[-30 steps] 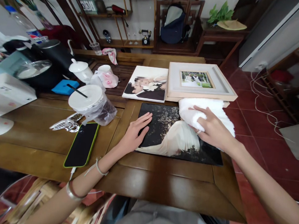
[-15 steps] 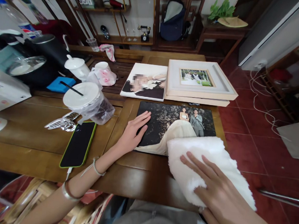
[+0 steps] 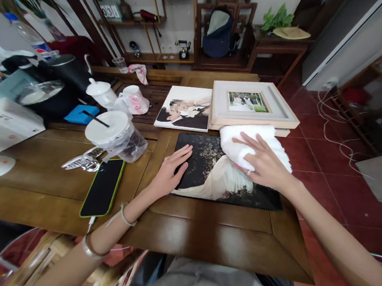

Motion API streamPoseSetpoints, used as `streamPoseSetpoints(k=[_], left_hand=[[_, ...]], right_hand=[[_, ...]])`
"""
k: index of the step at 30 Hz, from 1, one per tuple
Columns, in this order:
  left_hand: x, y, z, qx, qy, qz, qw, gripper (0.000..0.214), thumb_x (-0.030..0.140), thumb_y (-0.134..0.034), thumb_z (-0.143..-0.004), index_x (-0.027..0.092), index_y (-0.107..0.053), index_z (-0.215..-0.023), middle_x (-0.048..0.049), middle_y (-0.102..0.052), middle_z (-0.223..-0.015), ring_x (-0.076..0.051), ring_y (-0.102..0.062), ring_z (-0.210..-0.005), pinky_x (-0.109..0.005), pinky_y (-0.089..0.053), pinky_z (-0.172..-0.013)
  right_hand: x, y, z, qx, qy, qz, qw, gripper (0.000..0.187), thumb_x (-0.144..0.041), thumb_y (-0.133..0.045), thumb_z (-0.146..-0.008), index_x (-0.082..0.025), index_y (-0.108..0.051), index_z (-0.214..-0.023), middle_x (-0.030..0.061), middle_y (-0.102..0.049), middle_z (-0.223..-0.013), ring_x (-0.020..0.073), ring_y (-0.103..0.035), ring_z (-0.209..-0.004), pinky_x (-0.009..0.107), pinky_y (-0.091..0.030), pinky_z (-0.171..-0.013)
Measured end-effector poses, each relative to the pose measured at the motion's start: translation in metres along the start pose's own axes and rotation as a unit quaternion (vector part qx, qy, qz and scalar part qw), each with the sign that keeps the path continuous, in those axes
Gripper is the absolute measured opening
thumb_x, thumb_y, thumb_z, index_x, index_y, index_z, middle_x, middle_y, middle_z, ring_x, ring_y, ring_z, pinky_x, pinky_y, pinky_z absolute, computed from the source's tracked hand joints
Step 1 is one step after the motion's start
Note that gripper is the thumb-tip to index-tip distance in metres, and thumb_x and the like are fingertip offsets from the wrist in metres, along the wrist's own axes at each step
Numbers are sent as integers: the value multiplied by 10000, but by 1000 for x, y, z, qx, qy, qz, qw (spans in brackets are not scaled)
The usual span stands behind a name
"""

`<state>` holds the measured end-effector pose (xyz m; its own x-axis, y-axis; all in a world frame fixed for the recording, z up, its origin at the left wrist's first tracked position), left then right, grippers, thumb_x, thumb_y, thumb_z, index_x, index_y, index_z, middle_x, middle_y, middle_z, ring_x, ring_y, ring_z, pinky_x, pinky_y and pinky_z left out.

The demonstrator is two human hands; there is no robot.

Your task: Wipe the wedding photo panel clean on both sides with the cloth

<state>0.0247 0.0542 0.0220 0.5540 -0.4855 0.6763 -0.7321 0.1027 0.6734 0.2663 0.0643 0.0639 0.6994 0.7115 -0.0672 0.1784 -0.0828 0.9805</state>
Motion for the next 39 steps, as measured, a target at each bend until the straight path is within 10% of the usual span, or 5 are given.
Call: streamPoseSetpoints(k=[7, 18, 33, 39], left_hand=[[1, 0, 1, 11, 13, 9, 1000, 384, 261, -420, -959, 221, -525, -1326, -70, -487, -1417, -219, -382, -1365, -466, -319, -1127], [-1, -1, 0, 17, 14, 4, 1000, 386, 267, -417, -961, 239, -519, -1331, -67, -493, -1413, -226, -390, -1360, -480, -322, -1120], [0, 1, 0, 8, 2, 13, 1000, 387, 249, -413, -959, 214, -518, -1330, -80, -493, -1411, -220, -382, -1365, -474, -320, -1122], [0, 1, 0, 13, 8, 10, 1000, 382, 252, -409, -961, 215, -524, -1324, -77, -495, -1410, -218, -388, -1362, -478, -324, -1118]], right_hand=[[-15, -4, 9, -28, -1, -3, 1000, 139, -150, -507, -748, -139, -644, -771, 99, -338, -1492, 338, -200, -1424, 640, -226, -1107], [-117, 7, 60, -61, 103, -190, 975, 228, -94, -569, -587, -206, -674, -755, 28, -257, -1534, 343, -164, -1432, 633, -16, -1150], [-3, -5, -15, -2, -23, -9, 1000, 205, -271, -472, -888, -119, -593, -821, 248, -449, -1384, 304, -397, -1340, 548, -319, -1105], [-28, -5, -5, -15, -5, -28, 999, 131, -165, -493, -819, -107, -611, -829, 243, -422, -1407, 319, -285, -1396, 595, -242, -1130]])
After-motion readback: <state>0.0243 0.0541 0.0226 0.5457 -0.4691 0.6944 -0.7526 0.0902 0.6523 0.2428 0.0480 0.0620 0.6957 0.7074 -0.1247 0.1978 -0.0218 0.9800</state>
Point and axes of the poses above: each hand's wrist, its own z-axis away from the middle knuckle, its own y-axis out of the back of the hand, x = y × z, the point moved 6 cm from there along -z, towards the middle knuckle
